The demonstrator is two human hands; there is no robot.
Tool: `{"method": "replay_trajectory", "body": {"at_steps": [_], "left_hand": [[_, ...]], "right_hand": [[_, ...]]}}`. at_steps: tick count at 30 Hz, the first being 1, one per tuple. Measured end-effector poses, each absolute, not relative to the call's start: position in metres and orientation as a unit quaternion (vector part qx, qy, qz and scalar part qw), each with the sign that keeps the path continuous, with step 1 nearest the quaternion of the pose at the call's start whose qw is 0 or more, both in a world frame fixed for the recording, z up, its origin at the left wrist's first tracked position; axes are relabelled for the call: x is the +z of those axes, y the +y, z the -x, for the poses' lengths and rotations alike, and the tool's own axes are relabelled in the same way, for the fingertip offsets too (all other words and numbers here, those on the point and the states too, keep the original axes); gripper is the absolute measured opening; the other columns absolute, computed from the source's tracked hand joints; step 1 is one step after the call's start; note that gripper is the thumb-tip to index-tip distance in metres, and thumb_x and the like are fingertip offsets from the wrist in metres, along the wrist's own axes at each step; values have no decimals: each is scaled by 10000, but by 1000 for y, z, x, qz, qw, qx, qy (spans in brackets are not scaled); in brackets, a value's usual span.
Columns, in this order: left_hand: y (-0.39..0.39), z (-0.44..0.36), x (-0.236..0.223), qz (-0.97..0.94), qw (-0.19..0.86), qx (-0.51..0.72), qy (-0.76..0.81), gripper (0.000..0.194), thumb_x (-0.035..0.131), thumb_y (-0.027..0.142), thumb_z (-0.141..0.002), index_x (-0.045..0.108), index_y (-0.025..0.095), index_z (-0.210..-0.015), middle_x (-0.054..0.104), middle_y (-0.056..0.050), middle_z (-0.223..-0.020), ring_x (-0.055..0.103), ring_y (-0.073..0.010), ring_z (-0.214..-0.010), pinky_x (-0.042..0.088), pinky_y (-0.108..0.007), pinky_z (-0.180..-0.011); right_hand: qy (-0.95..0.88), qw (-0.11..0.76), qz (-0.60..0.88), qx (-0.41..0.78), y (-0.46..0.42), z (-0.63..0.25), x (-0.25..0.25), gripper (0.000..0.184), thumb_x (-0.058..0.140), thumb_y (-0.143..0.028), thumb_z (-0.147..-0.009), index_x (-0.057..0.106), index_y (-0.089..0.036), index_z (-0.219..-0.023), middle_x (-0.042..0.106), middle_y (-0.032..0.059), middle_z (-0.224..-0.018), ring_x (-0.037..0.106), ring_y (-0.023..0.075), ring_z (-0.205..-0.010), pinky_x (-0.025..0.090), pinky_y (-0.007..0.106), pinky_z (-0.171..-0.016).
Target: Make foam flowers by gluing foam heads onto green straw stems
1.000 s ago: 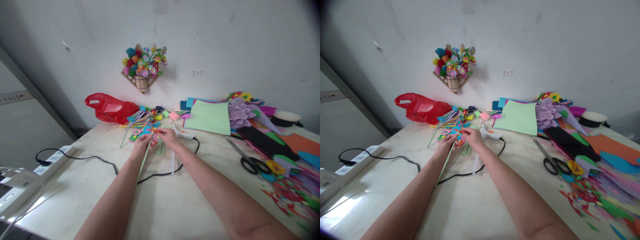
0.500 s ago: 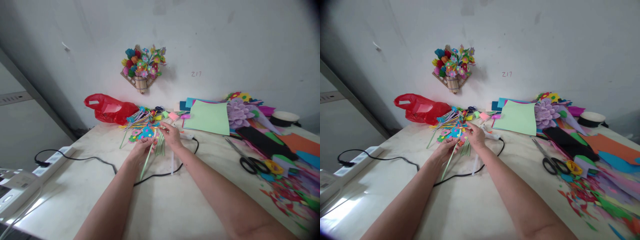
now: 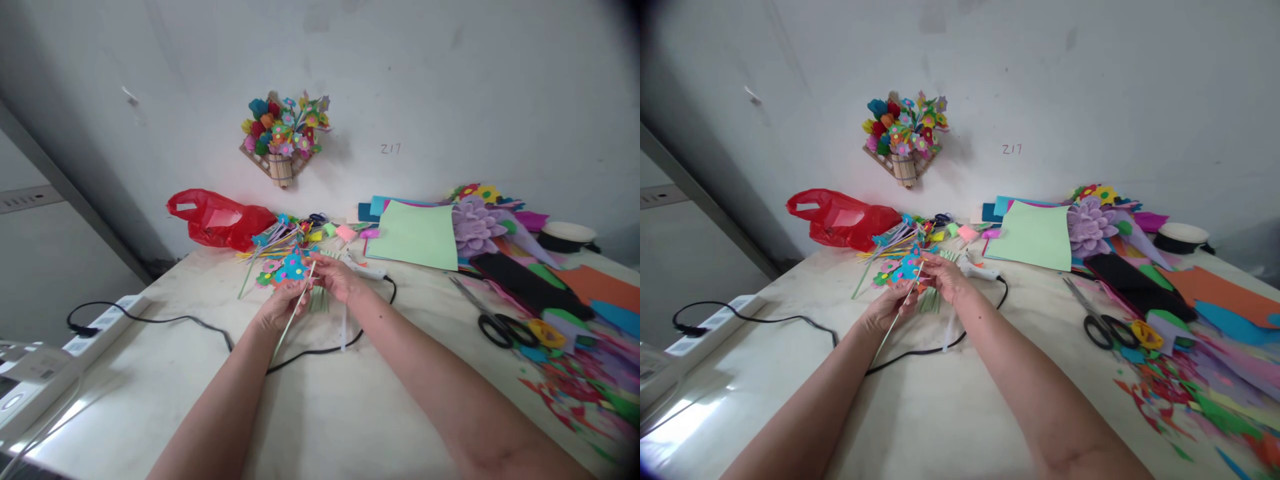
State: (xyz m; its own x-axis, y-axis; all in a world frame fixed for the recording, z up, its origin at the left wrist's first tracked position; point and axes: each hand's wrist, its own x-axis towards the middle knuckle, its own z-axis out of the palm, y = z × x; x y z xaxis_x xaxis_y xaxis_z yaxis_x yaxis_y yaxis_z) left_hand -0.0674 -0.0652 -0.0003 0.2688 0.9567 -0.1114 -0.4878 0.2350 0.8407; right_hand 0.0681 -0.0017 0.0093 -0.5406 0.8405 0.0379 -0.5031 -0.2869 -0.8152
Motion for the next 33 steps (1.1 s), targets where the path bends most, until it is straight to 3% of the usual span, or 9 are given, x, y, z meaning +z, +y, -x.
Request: {"method": "replay_trajectory", "body": {"at_steps": [4, 7, 13, 23, 28, 31, 33], "left_hand": [[-65, 68, -1, -362, 717, 492, 335, 211, 691, 262, -649, 541, 114, -662, 454, 32, -438, 395, -26, -324, 278, -117, -299], [-66, 67, 0, -370, 712, 490, 341, 212, 683, 265, -656, 531, 117, -649, 455, 32, -433, 385, -26, -316, 273, -118, -291], [-69, 67, 3, -399, 692, 499, 336, 264, 723, 296, -593, 529, 118, -603, 458, 27, -424, 377, -27, -309, 250, -121, -272], [-71, 77, 10, -404, 660, 527, 350, 270, 705, 319, -606, 503, 139, -613, 446, 36, -430, 366, -27, -314, 250, -128, -281], [-68, 83, 9, -403, 652, 547, 336, 266, 702, 307, -607, 498, 138, -597, 464, 30, -458, 379, -27, -323, 248, -137, -294], [-65, 85, 9, -399, 609, 591, 346, 234, 695, 296, -615, 522, 138, -623, 513, 16, -499, 440, -45, -371, 304, -151, -336], [-62, 88, 9, -390, 554, 638, 365, 215, 691, 290, -618, 552, 137, -675, 541, 13, -524, 485, -58, -419, 352, -161, -385]], "right_hand": [[-384, 447, 246, 769, -2, -67, 10, 144, 599, -53, -662, 645, -133, -772, 636, 5, -624, 572, 81, -523, 481, 200, -534], [-372, 465, 266, 758, -2, -68, 13, 83, 589, -61, -675, 639, -121, -704, 595, -9, -533, 533, 72, -452, 464, 196, -485], [-331, 520, 328, 716, 6, -72, 15, 45, 626, -102, -664, 587, -126, -660, 594, -5, -537, 517, 70, -431, 431, 182, -409], [-282, 631, 344, 636, 30, -95, 15, 134, 561, -242, -758, 483, -180, -668, 574, -6, -549, 513, 80, -447, 470, 209, -467], [-270, 618, 382, 632, 31, -101, 20, 242, 428, -319, -830, 404, -201, -619, 405, -66, -416, 337, 56, -310, 317, 188, -328], [-301, 585, 366, 658, 22, -96, 24, 268, 455, -317, -814, 408, -190, -582, 331, -86, -380, 235, 38, -288, 210, 178, -296], [-372, 534, 347, 676, 13, -90, 26, 256, 525, -325, -771, 449, -176, -578, 357, -83, -386, 245, 32, -296, 205, 173, -300]]}}
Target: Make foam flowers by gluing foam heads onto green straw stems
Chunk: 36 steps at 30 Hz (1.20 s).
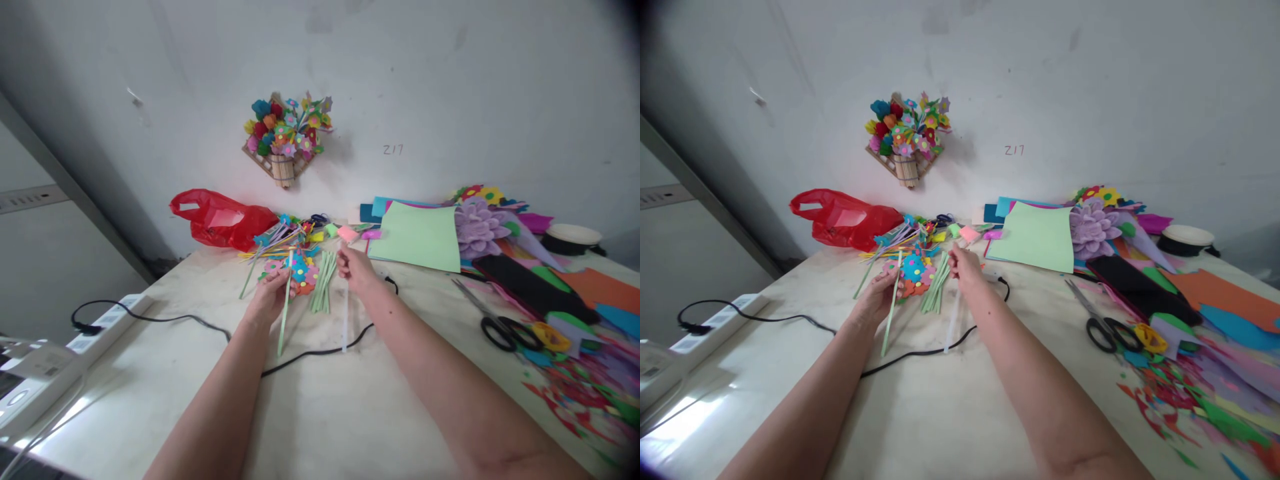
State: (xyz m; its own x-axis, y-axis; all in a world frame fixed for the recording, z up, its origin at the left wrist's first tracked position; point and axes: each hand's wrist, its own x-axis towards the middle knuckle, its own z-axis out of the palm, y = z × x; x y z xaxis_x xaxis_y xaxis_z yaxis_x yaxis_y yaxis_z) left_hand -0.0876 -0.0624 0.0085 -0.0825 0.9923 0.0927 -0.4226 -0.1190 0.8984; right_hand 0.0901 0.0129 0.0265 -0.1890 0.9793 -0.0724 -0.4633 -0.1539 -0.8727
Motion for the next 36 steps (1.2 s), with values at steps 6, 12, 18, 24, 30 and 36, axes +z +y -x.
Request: {"method": "replay_trajectory", "body": {"at_steps": [6, 12, 18, 24, 30, 36], "left_hand": [[-56, 96, 8, -324, 438, 745, 386, 228, 707, 278, -580, 570, 145, -705, 579, 28, -552, 510, -53, -451, 364, -161, -423], [-57, 99, 10, -302, 401, 787, 359, 223, 708, 273, -595, 556, 149, -703, 578, 43, -548, 468, -28, -418, 296, -143, -376], [-56, 99, 9, -296, 394, 795, 355, 228, 712, 280, -599, 555, 152, -702, 587, 36, -558, 481, -36, -428, 295, -144, -373], [-57, 92, 8, -327, 409, 764, 378, 239, 706, 299, -606, 569, 141, -723, 576, 35, -568, 483, -32, -433, 321, -137, -381], [-57, 79, 3, -394, 450, 683, 419, 263, 696, 343, -613, 553, 134, -685, 564, 29, -555, 484, -44, -412, 328, -155, -374], [-57, 84, 3, -424, 421, 660, 454, 269, 680, 369, -621, 554, 144, -695, 571, 27, -585, 483, -52, -426, 331, -165, -387]], "right_hand": [[-616, 297, 331, 651, -20, -61, 22, 146, 620, -233, -668, 542, -151, -575, 469, -60, -404, 325, 41, -297, 252, 176, -297], [-775, 152, 363, 495, -43, -43, 18, 185, 597, -218, -682, 556, -146, -517, 457, -55, -379, 328, 43, -296, 278, 186, -334], [-843, 145, 352, 381, -43, -39, 9, 154, 568, -166, -677, 612, -124, -536, 503, -29, -419, 445, 60, -410, 347, 172, -459], [-859, 207, 368, 290, -38, -37, 5, 131, 552, -161, -677, 624, -143, -569, 580, -1, -493, 526, 103, -516, 356, 189, -514], [-849, 271, 374, 257, -31, -38, 2, 177, 494, -138, -707, 624, -152, -588, 582, 0, -507, 517, 100, -513, 332, 187, -495], [-840, 270, 375, 286, -27, -43, 0, 179, 517, -189, -724, 619, -162, -579, 563, -16, -483, 492, 87, -477, 317, 183, -477]]}}
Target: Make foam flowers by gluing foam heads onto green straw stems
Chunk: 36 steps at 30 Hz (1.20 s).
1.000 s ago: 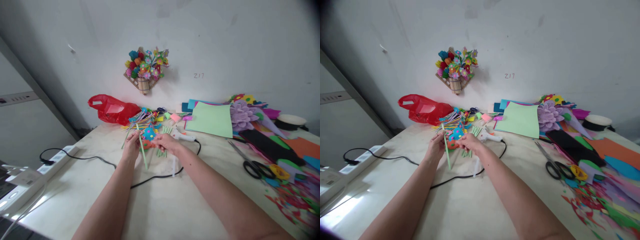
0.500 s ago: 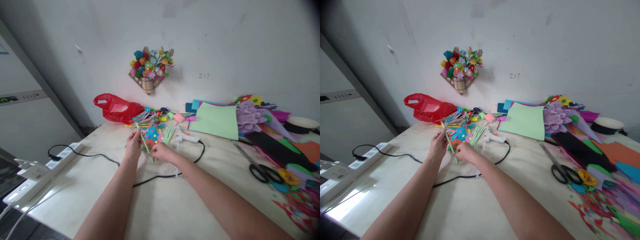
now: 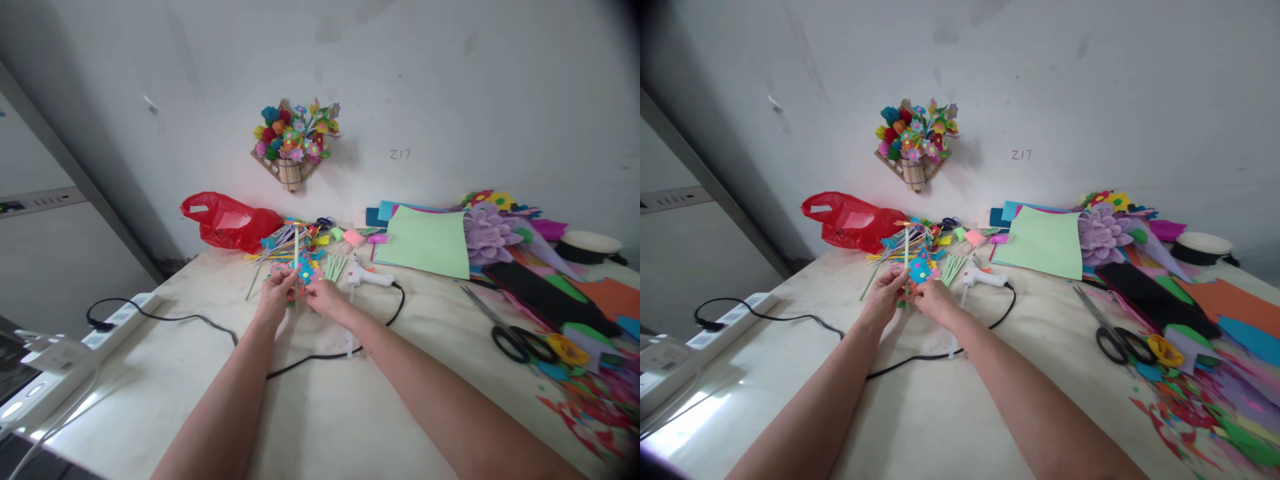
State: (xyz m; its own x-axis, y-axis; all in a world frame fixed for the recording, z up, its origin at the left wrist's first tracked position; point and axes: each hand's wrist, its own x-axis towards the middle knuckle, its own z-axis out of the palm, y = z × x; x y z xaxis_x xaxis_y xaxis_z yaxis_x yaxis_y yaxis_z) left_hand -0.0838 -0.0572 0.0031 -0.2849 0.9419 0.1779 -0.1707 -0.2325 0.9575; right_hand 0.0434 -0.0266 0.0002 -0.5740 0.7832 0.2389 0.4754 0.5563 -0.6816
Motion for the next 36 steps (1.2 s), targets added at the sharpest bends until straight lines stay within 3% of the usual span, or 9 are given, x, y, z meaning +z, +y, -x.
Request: {"method": "replay_trajectory", "body": {"at_steps": [10, 17, 27, 36], "left_hand": [[-53, 145, 6, -365, 185, 673, 617, 299, 669, 314, -558, 629, 143, -800, 644, -13, -635, 566, -109, -547, 375, -193, -476], [-55, 170, -6, -324, 19, 488, 810, 364, 586, 344, -641, 664, 211, -970, 694, -39, -823, 620, -205, -800, 442, -296, -710], [-54, 180, -15, -329, 34, 490, 807, 365, 596, 331, -622, 678, 172, -940, 698, -69, -809, 628, -223, -811, 436, -300, -776], [-51, 185, -20, -331, 53, 513, 790, 304, 604, 300, -613, 681, 203, -890, 699, -58, -805, 630, -227, -849, 440, -310, -790]], "right_hand": [[-823, 280, 437, 232, -24, -55, 12, 219, 529, -268, -747, 617, -169, -573, 587, -9, -559, 509, 101, -574, 305, 186, -520], [-826, 288, 439, 204, -23, -56, 13, 202, 516, -264, -742, 642, -175, -612, 608, -2, -610, 509, 103, -587, 320, 189, -550], [-809, 331, 440, 206, -14, -63, 13, 179, 530, -272, -736, 666, -190, -653, 631, 2, -605, 573, 135, -667, 338, 192, -548], [-790, 347, 454, 224, -14, -66, 19, 162, 539, -251, -719, 644, -181, -617, 615, -8, -571, 550, 119, -599, 332, 194, -531]]}}
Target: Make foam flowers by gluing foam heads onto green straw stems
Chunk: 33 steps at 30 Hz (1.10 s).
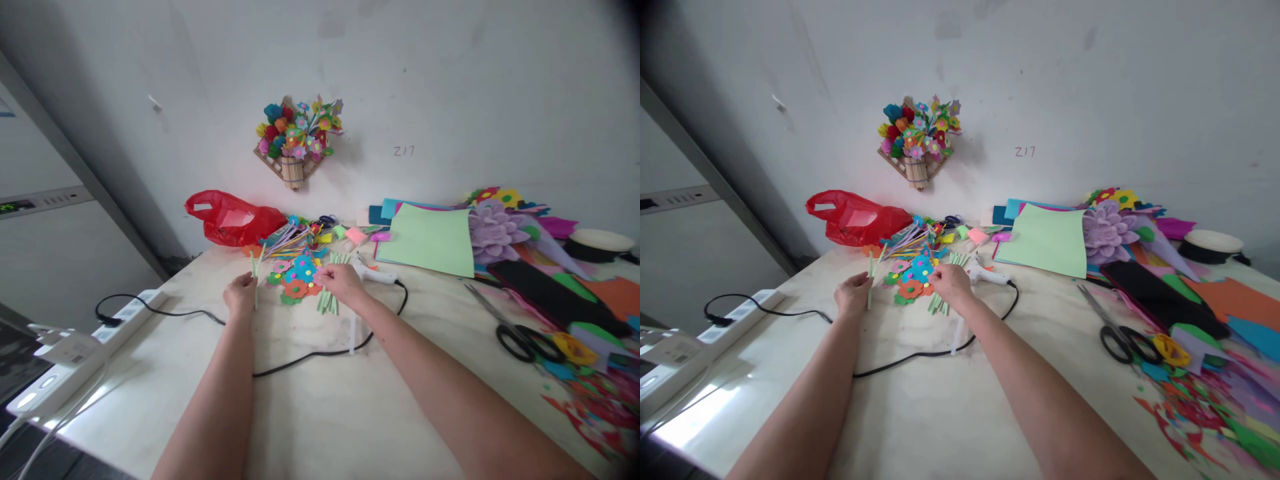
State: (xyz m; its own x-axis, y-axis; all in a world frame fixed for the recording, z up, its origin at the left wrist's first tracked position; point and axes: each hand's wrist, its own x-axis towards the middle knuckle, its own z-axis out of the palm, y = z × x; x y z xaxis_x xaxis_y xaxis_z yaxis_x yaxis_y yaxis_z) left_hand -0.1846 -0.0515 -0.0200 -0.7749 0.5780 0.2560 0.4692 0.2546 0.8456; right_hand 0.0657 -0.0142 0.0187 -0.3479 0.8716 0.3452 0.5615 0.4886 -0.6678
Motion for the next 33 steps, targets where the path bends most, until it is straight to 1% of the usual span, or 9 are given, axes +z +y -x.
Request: {"method": "replay_trajectory", "body": {"at_steps": [5, 9, 14, 16, 18, 21, 25, 30, 33], "left_hand": [[-52, 186, -22, -332, 58, 501, 797, 366, 595, 331, -626, 659, 171, -950, 688, -86, -863, 627, -216, -853, 442, -293, -773], [-54, 182, -20, -344, 56, 490, 799, 453, 610, 386, -617, 621, 174, -1018, 680, -86, -892, 617, -212, -832, 439, -311, -762], [-58, 167, -7, -364, -26, 440, 821, 454, 557, 434, -666, 611, 173, -1034, 648, -94, -972, 570, -237, -887, 421, -349, -776], [-57, 159, -3, -380, -76, 429, 816, 385, 540, 411, -689, 630, 184, -986, 641, -87, -982, 545, -240, -927, 409, -350, -798], [-55, 150, -2, -411, -113, 425, 799, 301, 521, 381, -711, 652, 210, -921, 652, -62, -928, 530, -234, -955, 393, -335, -823], [-53, 138, -2, -456, -105, 392, 792, 236, 507, 368, -723, 681, 225, -794, 659, -54, -807, 553, -229, -901, 392, -318, -797], [-53, 128, -2, -492, -76, 333, 801, 244, 530, 398, -702, 694, 223, -748, 657, -70, -771, 576, -232, -814, 388, -326, -750], [-54, 122, -2, -548, -77, 287, 782, 309, 550, 504, -670, 681, 225, -681, 657, -80, -696, 554, -261, -863, 353, -363, -784], [-55, 116, -2, -574, -89, 291, 760, 309, 550, 512, -673, 673, 230, -700, 669, -73, -748, 536, -260, -899, 336, -367, -797]], "right_hand": [[-780, 346, 461, 243, -16, -68, 23, 170, 546, -266, -712, 634, -174, -599, 598, -12, -537, 537, 115, -576, 314, 197, -510], [-778, 346, 462, 246, -16, -70, 25, 173, 529, -257, -719, 634, -179, -607, 598, -14, -536, 541, 118, -595, 321, 196, -525], [-779, 331, 492, 203, -12, -72, 27, 239, 455, -267, -769, 612, -179, -611, 606, 12, -593, 520, 127, -612, 301, 207, -529], [-778, 329, 505, 177, -11, -73, 28, 272, 414, -263, -793, 609, -180, -623, 607, 21, -616, 505, 129, -611, 282, 215, -525], [-776, 328, 514, 162, -10, -74, 30, 297, 386, -263, -810, 610, -179, -634, 602, 22, -615, 489, 126, -598, 266, 221, -519], [-772, 338, 516, 153, -8, -75, 31, 324, 370, -288, -825, 608, -176, -637, 598, 23, -608, 480, 123, -588, 263, 223, -520], [-763, 351, 514, 177, -5, -77, 29, 322, 387, -326, -827, 604, -176, -641, 624, 26, -651, 502, 123, -600, 289, 218, -529], [-763, 362, 501, 190, 0, -83, 33, 205, 501, -300, -747, 605, -178, -619, 621, 9, -614, 531, 128, -598, 315, 212, -524], [-753, 352, 521, 195, 4, -91, 40, 142, 524, -264, -716, 635, -187, -671, 636, 6, -634, 557, 135, -627, 335, 209, -529]]}}
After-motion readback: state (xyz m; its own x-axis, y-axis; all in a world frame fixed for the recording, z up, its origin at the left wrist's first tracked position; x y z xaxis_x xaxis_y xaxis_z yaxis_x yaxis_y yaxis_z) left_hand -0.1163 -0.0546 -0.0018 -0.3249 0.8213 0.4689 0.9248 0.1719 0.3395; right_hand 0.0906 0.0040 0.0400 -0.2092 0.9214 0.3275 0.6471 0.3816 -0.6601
